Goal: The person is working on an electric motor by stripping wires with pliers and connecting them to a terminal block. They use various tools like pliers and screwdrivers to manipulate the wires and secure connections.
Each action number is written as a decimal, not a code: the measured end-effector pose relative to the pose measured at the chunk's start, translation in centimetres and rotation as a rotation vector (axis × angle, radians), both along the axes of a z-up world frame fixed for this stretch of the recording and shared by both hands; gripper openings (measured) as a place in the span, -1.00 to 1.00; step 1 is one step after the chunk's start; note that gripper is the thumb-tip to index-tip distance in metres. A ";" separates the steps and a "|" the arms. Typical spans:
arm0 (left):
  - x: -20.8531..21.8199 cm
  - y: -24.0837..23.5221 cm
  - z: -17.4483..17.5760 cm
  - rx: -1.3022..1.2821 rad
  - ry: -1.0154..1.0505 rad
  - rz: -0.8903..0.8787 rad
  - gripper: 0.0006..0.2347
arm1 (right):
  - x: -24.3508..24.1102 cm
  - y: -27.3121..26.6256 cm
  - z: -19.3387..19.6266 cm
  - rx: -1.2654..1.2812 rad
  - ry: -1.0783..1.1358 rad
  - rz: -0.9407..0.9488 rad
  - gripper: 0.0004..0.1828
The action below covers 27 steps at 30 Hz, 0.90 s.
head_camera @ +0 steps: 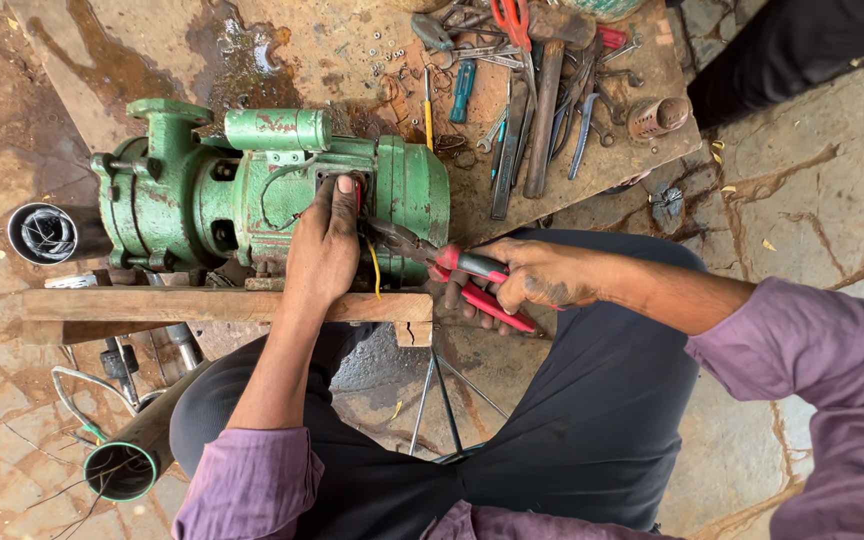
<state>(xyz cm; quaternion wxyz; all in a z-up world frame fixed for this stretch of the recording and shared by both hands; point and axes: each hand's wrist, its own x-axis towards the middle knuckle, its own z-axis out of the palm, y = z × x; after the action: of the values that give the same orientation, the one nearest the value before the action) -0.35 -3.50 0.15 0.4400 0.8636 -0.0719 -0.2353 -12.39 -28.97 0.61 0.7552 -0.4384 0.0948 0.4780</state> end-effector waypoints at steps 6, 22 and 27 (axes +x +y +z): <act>-0.1 -0.2 0.5 0.034 0.018 -0.005 -0.51 | -0.2 0.2 0.7 -0.185 -0.060 0.105 -0.44; 0.4 0.4 -3.5 0.128 -0.067 -0.059 -0.62 | -0.9 -3.4 -15.0 -0.075 0.500 -0.098 -0.51; 0.6 0.5 -4.3 0.129 -0.107 -0.083 -0.62 | -0.7 -1.2 -10.3 -0.951 -0.296 0.309 -0.68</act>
<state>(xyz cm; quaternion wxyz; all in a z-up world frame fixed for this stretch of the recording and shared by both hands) 0.27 -3.00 -4.20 0.3689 0.8978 -0.1157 -0.2108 -13.11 -30.20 -9.65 0.3986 -0.8049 0.1280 0.4207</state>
